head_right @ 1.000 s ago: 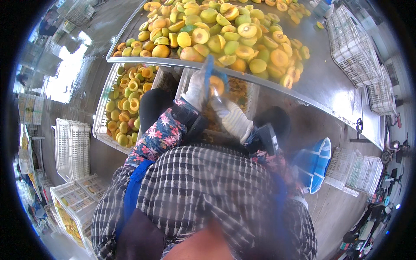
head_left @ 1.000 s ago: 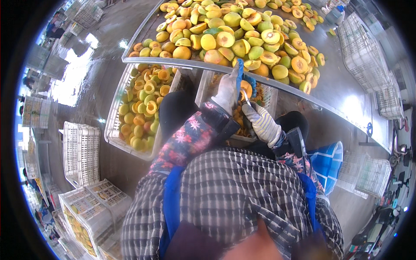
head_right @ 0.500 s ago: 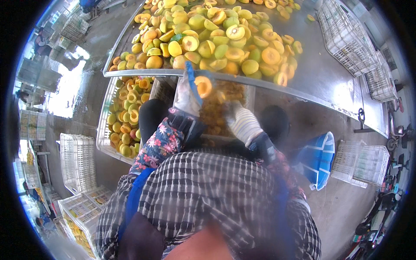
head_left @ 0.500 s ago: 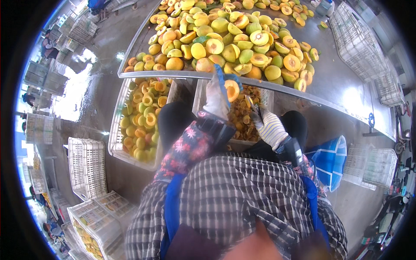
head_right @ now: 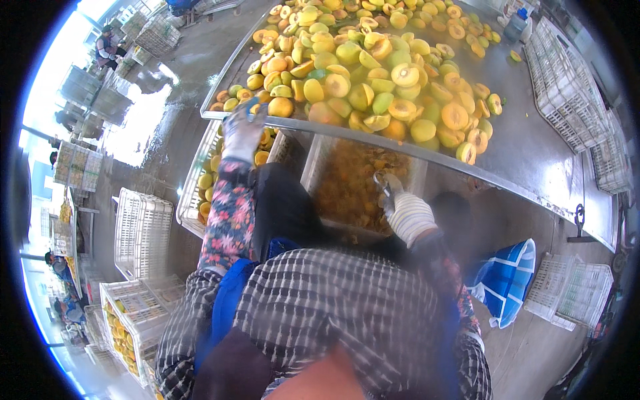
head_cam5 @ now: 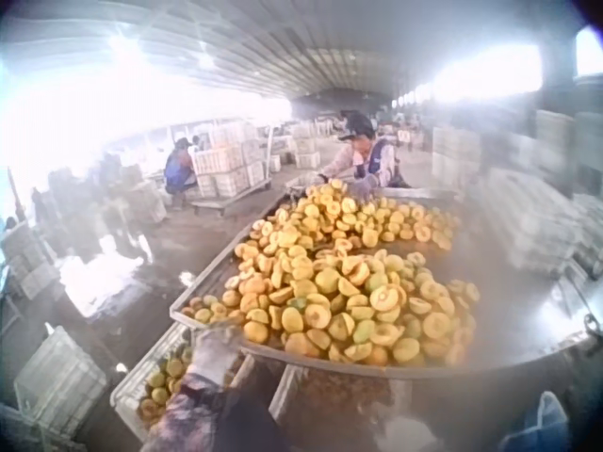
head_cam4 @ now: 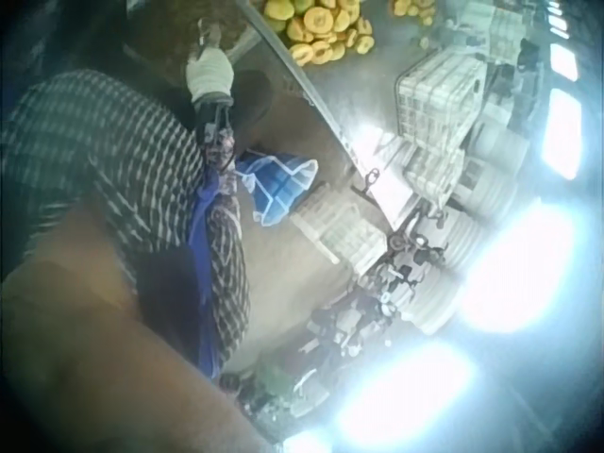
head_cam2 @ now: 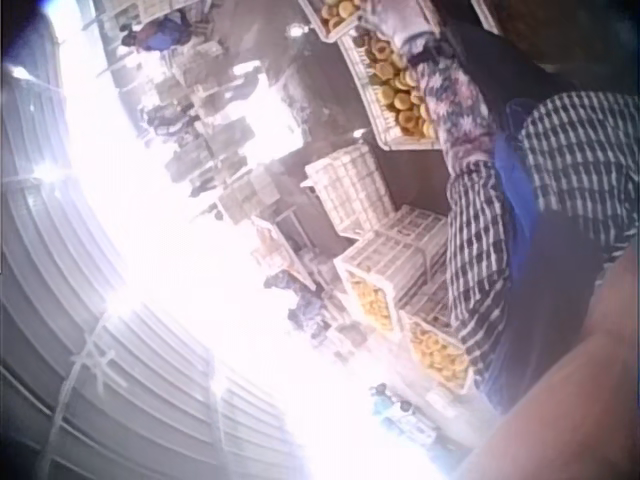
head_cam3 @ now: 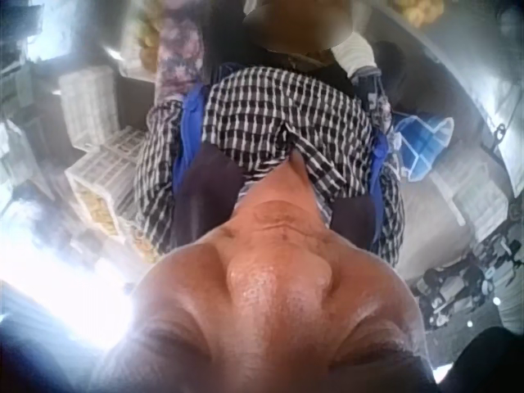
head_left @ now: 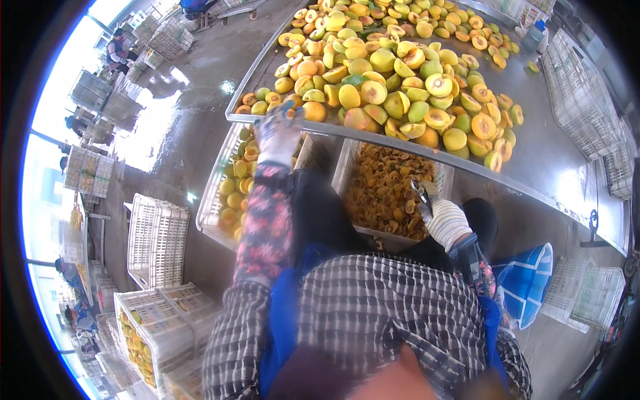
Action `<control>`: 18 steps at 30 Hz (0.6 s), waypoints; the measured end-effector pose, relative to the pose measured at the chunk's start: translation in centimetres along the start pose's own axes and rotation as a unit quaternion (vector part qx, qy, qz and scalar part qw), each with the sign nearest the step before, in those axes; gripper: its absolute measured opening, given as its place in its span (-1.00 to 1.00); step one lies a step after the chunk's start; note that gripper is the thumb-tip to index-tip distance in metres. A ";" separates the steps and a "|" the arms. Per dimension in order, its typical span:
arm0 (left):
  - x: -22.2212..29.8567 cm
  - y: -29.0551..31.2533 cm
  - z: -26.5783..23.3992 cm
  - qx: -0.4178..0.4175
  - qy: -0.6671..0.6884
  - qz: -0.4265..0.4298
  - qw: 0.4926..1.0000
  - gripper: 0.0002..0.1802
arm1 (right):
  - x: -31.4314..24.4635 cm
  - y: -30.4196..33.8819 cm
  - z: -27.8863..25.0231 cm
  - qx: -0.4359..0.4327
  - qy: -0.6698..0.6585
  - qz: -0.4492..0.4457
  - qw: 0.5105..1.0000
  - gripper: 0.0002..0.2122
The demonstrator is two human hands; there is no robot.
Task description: The person is pitting and slicing peaches using a handheld pitting tool at a large processing table.
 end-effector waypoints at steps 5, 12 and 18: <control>2.9 -3.8 3.4 -0.168 -0.148 -0.052 0.973 -0.25 | -0.8 0.5 0.2 0.028 -0.023 -0.048 0.998 -0.65; 3.9 -4.4 2.6 -0.228 -0.069 -0.024 0.971 -0.34 | -0.3 0.6 0.9 0.009 -0.042 -0.049 0.998 -0.64; 1.9 -2.2 2.6 0.022 0.592 -0.029 0.805 -0.37 | -1.1 0.5 -0.3 0.055 -0.101 -0.078 0.990 -0.63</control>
Point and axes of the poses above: each hand's wrist, its own y-axis away from the middle knuckle, its own z-axis out of the palm, x = y × z, the point moved 5 cm from there along -y, towards the middle knuckle, and after that the axes turned 9 degrees about -y, right-handed, at the moved point
